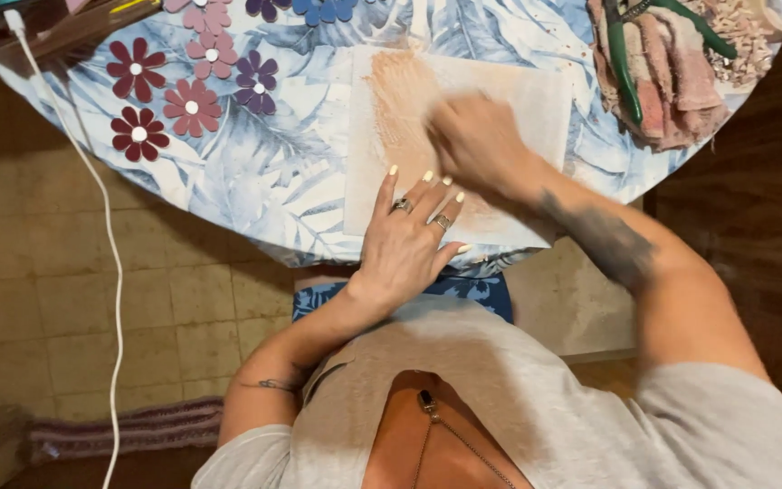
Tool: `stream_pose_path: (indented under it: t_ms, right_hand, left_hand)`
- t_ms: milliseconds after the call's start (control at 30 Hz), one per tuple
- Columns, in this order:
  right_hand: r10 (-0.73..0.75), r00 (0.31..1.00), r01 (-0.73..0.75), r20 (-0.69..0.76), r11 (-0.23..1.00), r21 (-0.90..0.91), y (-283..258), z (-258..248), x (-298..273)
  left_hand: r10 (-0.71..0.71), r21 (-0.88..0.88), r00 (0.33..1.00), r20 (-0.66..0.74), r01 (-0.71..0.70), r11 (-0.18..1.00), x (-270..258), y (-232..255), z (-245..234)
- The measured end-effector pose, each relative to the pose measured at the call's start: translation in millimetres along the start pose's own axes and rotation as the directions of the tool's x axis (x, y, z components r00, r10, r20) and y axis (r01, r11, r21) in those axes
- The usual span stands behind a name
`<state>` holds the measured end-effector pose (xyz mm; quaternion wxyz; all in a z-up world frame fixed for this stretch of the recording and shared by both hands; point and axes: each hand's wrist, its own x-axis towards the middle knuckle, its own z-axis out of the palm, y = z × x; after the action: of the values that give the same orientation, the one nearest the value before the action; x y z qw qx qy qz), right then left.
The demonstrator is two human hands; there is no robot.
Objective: Sanding the edges of small flower-shaped mosaic pieces using sandpaper on a table to smooth them.
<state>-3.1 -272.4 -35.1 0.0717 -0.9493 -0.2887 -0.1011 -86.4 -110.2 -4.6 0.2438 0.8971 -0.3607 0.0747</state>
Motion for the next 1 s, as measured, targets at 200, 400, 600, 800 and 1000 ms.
stream_pose_path:
  t_ms: [200,400,600,800,1000]
  right_hand:
    - [-0.038,0.999,0.04,-0.017,0.994,0.104,-4.5,-8.8,55.3]
    - [0.149,0.982,-0.141,0.112,0.987,-0.075,-0.3,-38.7,-103.7]
    - [0.071,0.997,-0.071,-0.002,0.997,-0.018,-3.2,-23.9,-40.8]
    - [-0.122,0.971,0.115,-0.204,0.992,-0.045,12.3,34.7,70.3]
    - [-0.006,1.0,0.006,-0.005,0.999,-0.032,6.6,-26.0,-69.5]
  left_hand:
    - [-0.002,0.201,0.997,0.074,-0.013,0.979,-0.1,0.6,-0.7]
    - [0.026,-0.003,1.0,-0.001,-0.026,1.0,2.8,-2.0,-2.4]
    - [0.034,-0.006,0.999,0.006,-0.034,0.999,-0.5,-2.0,0.0]
    - [0.022,0.019,1.0,0.011,-0.022,1.0,-1.9,-0.3,4.6]
    - [0.041,0.005,0.999,-0.002,-0.041,0.999,1.2,2.3,-2.6]
